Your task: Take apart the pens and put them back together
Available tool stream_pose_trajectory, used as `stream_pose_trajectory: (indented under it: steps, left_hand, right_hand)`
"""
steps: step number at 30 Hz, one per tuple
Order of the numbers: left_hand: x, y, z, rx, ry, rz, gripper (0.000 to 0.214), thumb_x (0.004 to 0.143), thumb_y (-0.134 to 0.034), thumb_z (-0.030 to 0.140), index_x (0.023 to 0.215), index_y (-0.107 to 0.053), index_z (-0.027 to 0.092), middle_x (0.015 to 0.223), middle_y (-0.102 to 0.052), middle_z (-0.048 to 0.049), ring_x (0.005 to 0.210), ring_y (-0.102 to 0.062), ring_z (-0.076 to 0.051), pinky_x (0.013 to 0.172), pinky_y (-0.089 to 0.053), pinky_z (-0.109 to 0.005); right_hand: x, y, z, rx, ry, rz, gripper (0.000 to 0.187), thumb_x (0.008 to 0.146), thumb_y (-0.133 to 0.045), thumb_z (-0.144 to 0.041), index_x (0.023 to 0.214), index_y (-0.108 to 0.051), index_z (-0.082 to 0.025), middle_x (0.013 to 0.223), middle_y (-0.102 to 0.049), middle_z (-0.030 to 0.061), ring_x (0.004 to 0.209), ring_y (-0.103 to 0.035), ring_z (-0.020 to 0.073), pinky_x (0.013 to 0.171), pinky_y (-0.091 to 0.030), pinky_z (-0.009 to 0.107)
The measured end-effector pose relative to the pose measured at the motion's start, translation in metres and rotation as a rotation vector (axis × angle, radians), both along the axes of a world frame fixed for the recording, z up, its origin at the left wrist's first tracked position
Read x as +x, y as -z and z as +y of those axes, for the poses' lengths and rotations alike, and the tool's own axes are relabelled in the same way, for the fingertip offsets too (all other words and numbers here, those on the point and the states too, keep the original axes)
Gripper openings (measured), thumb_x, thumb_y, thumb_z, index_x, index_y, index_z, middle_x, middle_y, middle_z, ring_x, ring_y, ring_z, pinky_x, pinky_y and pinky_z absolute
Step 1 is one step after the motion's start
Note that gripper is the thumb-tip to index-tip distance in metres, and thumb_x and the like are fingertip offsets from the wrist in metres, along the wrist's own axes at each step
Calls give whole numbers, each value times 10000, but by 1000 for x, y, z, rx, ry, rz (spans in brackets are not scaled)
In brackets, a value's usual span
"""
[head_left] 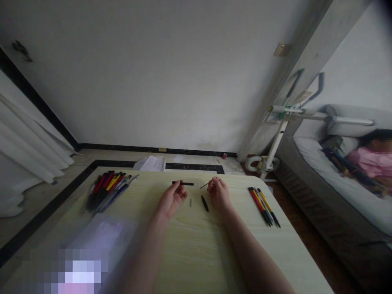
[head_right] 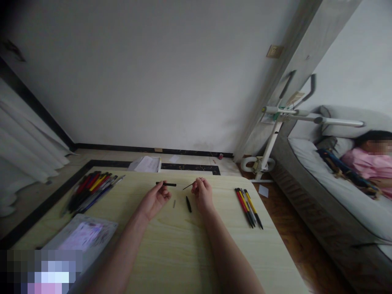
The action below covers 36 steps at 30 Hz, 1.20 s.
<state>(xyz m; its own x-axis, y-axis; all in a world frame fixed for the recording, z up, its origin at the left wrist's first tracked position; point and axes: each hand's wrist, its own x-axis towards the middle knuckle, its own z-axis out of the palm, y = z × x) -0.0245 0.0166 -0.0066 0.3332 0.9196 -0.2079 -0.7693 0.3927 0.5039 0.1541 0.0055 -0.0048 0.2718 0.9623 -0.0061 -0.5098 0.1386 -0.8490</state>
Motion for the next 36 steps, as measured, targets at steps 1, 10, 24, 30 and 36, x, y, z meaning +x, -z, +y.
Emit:
stream_pose_trajectory:
  steps: [1, 10, 24, 30, 36]
  left_hand:
    - [0, 0, 0, 1, 0, 4, 134, 738, -576, 175, 859, -592, 120, 645, -566, 4, 543, -510, -66, 609, -455, -251]
    - [1, 0, -1, -1, -1, 40, 141, 738, -573, 169, 871, -584, 122, 670, -563, -10, 598, -530, -85, 606, -458, -248]
    - [2, 2, 0, 6, 2, 62, 175, 727, -587, 185, 890, -580, 123, 693, -578, -31, 616, -547, -100, 589, -462, -244]
    - [2, 0, -2, 13, 5, 81, 177, 719, -597, 194, 879, -582, 122, 698, -580, -34, 614, -545, -98, 586, -461, -240]
    - [4, -3, -3, 2, -6, 123, 169, 719, -599, 192, 871, -580, 123, 699, -579, -34, 613, -546, -97, 574, -461, -235]
  right_hand:
    - [0, 0, 0, 3, -3, 9, 216, 695, -592, -320, 650, -422, -195, 581, -455, -49, 468, -420, 66, 443, -353, 194]
    - [2, 5, 1, 37, -20, 87, 182, 704, -614, -296, 672, -468, -192, 599, -494, -35, 502, -462, 71, 473, -393, 197]
    - [6, 9, 4, 36, -33, 166, 154, 703, -628, -272, 698, -498, -190, 626, -542, -27, 519, -497, 64, 487, -415, 179]
    - [5, 7, 3, 21, -25, 143, 169, 689, -639, -282, 691, -497, -190, 624, -550, -26, 511, -499, 67, 488, -418, 189]
    - [4, 6, 1, 2, -26, 108, 167, 678, -645, -273, 677, -502, -188, 626, -566, -22, 520, -500, 71, 505, -415, 201]
